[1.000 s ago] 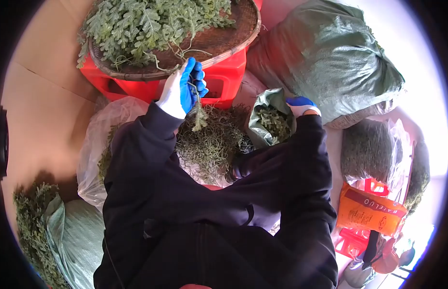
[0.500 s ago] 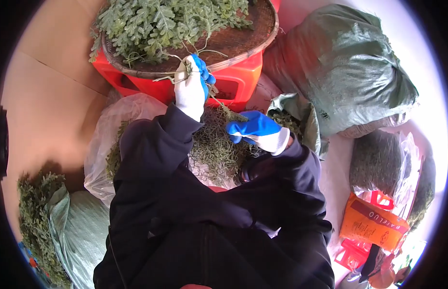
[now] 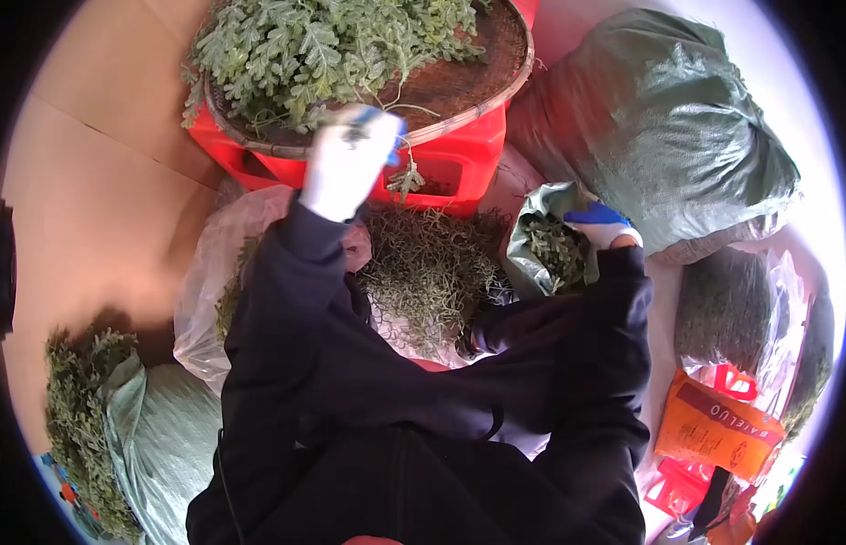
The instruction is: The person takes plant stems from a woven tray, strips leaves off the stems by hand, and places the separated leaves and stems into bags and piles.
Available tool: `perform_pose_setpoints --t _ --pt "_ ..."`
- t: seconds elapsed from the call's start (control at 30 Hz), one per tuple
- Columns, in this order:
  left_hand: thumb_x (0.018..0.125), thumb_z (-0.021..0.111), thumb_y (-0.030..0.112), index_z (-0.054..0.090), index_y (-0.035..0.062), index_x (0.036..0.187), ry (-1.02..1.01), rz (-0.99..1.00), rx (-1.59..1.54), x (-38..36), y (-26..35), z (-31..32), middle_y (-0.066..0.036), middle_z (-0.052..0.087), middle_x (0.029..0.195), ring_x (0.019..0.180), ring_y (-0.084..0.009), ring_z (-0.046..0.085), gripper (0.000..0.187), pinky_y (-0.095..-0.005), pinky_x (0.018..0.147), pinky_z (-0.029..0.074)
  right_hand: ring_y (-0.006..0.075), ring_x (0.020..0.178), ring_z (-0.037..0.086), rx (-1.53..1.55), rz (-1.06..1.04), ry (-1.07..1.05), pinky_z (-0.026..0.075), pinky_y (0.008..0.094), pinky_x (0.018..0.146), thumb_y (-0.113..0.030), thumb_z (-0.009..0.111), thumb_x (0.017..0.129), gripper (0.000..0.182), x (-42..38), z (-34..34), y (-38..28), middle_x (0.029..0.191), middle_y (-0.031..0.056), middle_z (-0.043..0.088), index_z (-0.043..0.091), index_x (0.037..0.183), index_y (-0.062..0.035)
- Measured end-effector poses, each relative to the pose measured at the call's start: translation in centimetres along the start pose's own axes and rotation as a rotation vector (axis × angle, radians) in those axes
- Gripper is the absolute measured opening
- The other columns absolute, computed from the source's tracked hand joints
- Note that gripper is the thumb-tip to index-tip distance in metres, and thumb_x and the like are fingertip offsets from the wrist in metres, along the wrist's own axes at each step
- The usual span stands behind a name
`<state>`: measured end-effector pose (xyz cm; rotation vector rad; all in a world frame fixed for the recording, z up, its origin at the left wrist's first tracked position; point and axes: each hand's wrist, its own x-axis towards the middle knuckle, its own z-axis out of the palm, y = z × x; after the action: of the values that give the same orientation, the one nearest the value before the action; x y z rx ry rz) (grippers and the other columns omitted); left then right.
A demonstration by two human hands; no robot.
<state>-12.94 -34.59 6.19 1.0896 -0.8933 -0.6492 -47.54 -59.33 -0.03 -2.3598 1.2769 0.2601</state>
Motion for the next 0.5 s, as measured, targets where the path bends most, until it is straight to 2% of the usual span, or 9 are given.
perform_pose_setpoints --t 0.03,0.07,0.1,0.17,0.23,0.27,0.33,0.43,0.5 --pt "0.087 0.066 0.015 0.061 0.001 0.083 -0.065 -0.043 0.488 -0.9 1.8 1.9 -0.003 0.058 0.066 0.061 -0.0091 0.051 0.016 -0.0266 0.056 0.044 0.0324 0.097 0.063 -0.053 0.042 -0.064 0.048 0.0389 0.083 -0.051 0.066 0.08 0.056 0.0 -0.1 -0.1 0.103 0.0185 0.067 0.066 0.108 -0.0031" --pt "0.084 0.07 0.019 0.059 -0.0007 0.081 -0.182 -0.052 0.603 -1.2 1.9 2.9 -0.006 0.058 0.065 0.059 -0.009 0.048 0.023 -0.0289 0.056 0.043 0.0323 0.099 0.063 -0.108 0.079 -0.124 0.048 0.0387 0.084 -0.053 0.067 0.078 0.058 0.2 -0.1 -0.3 0.105 0.019 0.067 0.066 0.109 -0.0032" --pt "0.082 0.072 0.027 0.058 -0.0008 0.078 -0.339 -0.115 0.649 -1.4 -0.8 3.1 -0.009 0.059 0.065 0.059 -0.0133 0.054 0.031 -0.0324 0.058 0.045 0.0321 0.102 0.062 -0.161 0.115 -0.18 0.048 0.0385 0.086 -0.054 0.068 0.077 0.061 0.5 -0.1 -0.6 0.108 0.0195 0.067 0.066 0.11 -0.0034" --pt "0.071 0.078 0.043 0.057 -0.001 0.089 -0.425 -0.104 1.036 -3.1 -2.9 3.6 -0.016 0.063 0.078 0.079 -0.0308 0.066 0.052 -0.0436 0.067 0.048 0.0318 0.108 0.061 -0.21 0.154 -0.224 0.047 0.0383 0.091 -0.053 0.066 0.078 0.061 0.9 0.7 0.7 0.114 0.0191 0.065 0.065 0.115 -0.0046" --pt "0.068 0.079 0.045 0.055 0.0001 0.094 -0.462 -0.244 1.294 -5.0 -2.9 4.3 -0.019 0.061 0.085 0.083 -0.0353 0.064 0.057 -0.0462 0.07 0.049 0.0322 0.11 0.06 -0.257 0.187 -0.324 0.046 0.0384 0.092 -0.053 0.065 0.078 0.061 0.5 -0.1 -0.5 0.116 0.0186 0.065 0.065 0.116 -0.0054" --pt "0.068 0.079 0.042 0.054 0.0005 0.094 -0.447 -0.239 1.287 -4.8 -2.9 4.4 -0.019 0.061 0.086 0.083 -0.0366 0.064 0.054 -0.046 0.07 0.049 0.0334 0.111 0.059 -0.241 0.286 -0.275 0.046 0.04 0.093 -0.054 0.062 0.079 0.06 0.2 -0.2 -1.2 0.117 0.018 0.064 0.065 0.115 -0.0064" --pt "0.069 0.078 0.036 0.054 0.0014 0.095 -0.422 -0.234 1.269 -4.6 -3.2 4.5 -0.02 0.06 0.088 0.082 -0.0392 0.062 0.05 -0.0456 0.071 0.049 0.0335 0.112 0.059 -0.304 0.198 -0.223 0.045 0.0407 0.094 -0.054 0.061 0.08 0.059 0.6 0.4 -1.4 0.117 0.018 0.064 0.066 0.114 -0.0066" --pt "0.069 0.075 0.025 0.055 0.0022 0.094 -0.373 0.064 0.977 -4.2 -5.7 3.5 -0.02 0.061 0.086 0.083 -0.0398 0.061 0.039 -0.0462 0.072 0.048 0.0354 0.11 0.059 -0.349 0.13 -0.208 0.046 0.042 0.092 -0.049 0.06 0.08 0.052 0.5 0.9 -2.5 0.114 0.019 0.065 0.067 0.11 -0.0063" --pt "0.068 0.073 0.018 0.058 0.0034 0.09 -0.399 -0.029 0.995 -4.9 -5.4 3.5 -0.018 0.062 0.083 0.084 -0.0382 0.061 0.031 -0.0462 0.074 0.048 0.0372 0.107 0.06 -0.361 0.103 -0.22 0.047 0.0429 0.09 -0.043 0.059 0.081 0.046 0.4 0.9 -3.4 0.111 0.0199 0.065 0.069 0.105 -0.006"
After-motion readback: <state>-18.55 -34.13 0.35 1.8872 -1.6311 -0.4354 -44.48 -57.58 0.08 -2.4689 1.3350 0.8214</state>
